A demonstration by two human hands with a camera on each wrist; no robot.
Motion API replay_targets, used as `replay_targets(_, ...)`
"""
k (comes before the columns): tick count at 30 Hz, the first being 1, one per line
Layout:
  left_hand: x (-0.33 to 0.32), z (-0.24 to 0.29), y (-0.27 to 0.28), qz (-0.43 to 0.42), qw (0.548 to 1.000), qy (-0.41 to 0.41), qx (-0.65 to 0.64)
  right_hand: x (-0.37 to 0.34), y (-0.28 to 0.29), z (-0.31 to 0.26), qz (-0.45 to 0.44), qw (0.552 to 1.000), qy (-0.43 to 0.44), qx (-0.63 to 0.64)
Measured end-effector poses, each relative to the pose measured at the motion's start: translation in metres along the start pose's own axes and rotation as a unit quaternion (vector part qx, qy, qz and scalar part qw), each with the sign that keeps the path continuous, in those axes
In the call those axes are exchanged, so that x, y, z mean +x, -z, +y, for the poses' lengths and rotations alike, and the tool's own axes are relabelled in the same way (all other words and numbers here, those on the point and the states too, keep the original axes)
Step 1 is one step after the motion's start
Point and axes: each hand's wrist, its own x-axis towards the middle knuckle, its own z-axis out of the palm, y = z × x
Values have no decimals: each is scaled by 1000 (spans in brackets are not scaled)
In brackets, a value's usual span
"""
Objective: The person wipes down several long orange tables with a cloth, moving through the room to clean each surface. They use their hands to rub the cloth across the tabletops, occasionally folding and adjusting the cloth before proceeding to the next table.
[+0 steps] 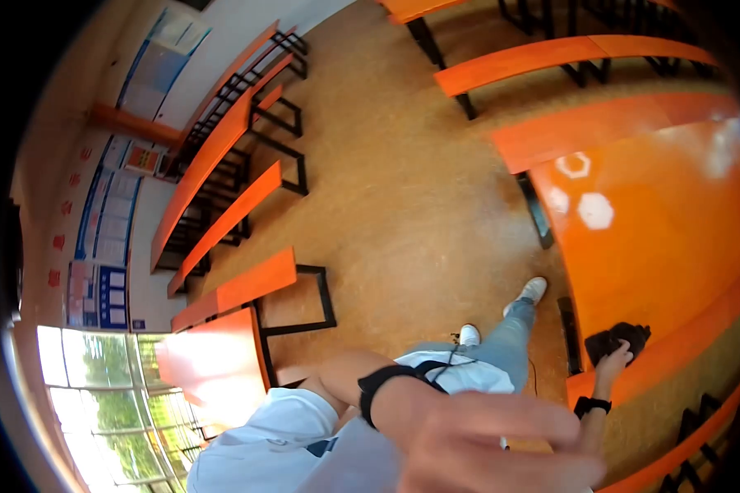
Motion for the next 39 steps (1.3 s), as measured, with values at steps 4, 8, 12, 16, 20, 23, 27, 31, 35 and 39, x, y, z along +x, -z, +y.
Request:
replay_targets(4,-5,31,13,66,996,51,-38,-15,-10,-21,-39,998,-4,-40)
replay_targets(8,-23,59,22,31,988,105,-105,-25,13,-38,-86,993,-55,-55)
replay_targets(12,-22,62,16,52,990,86,-102,-17,5,-18,-69,997,-20,-4)
replay_targets(16,-17,50,5,57,992,70,-92,0,-7,1,-79,996,-32,11)
replay_targets(20,-11,26,-13,46,993,62,-91,26,-10,12,-70,997,-39,22)
replay_targets(23,-11,0,-32,24,993,64,-99,57,-15,24,-56,997,-43,43)
replay_targets(27,-12,-49,-68,6,991,68,-115,119,-19,56,-36,996,-73,20)
replay_targets(31,-11,-110,-113,-41,989,62,-128,207,-13,90,3,998,-67,9)
replay_targets(35,-11,-157,-152,-121,977,34,-175,301,-23,164,2,995,-100,-17)
replay_targets(39,-20,-198,-136,-294,947,12,-126,351,-9,172,6,988,-155,-23)
